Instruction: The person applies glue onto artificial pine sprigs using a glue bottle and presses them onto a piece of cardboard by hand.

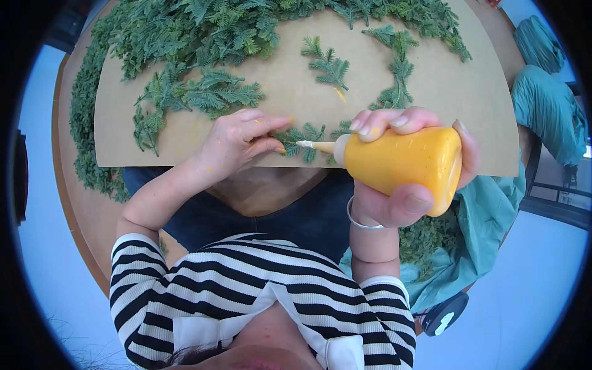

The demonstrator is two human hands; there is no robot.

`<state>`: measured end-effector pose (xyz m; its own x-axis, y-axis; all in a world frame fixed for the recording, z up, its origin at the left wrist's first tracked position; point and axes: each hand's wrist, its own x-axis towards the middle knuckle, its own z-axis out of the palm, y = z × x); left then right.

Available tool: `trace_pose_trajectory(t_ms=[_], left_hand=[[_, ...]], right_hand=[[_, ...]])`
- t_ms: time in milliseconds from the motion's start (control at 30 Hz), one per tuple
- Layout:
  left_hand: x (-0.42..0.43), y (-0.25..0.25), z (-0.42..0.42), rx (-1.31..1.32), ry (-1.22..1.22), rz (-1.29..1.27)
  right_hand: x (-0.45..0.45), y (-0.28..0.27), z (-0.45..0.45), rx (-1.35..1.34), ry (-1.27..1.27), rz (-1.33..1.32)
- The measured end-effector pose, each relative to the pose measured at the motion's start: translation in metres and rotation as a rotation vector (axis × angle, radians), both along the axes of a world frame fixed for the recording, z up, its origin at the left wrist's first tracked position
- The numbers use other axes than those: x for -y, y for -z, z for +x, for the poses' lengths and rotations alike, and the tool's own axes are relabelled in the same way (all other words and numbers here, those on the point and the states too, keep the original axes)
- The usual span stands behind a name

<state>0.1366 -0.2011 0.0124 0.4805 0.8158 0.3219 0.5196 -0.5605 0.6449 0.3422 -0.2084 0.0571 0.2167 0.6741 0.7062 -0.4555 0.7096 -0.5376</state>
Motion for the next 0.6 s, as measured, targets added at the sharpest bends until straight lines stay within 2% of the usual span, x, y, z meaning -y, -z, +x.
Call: trace_pose_trajectory(t_ms=[400,600], left_hand=[[-0.008,-0.003,0.003,-0.087,0.112,0.044],[-0.012,-0.009,0.005,-0.145,0.153,-0.011]], right_hand=[[-0.005,0.001,0.032,0.031,0.008,0.023],[-0.014,0.000,0.040,-0.018,-0.006,0.006]])
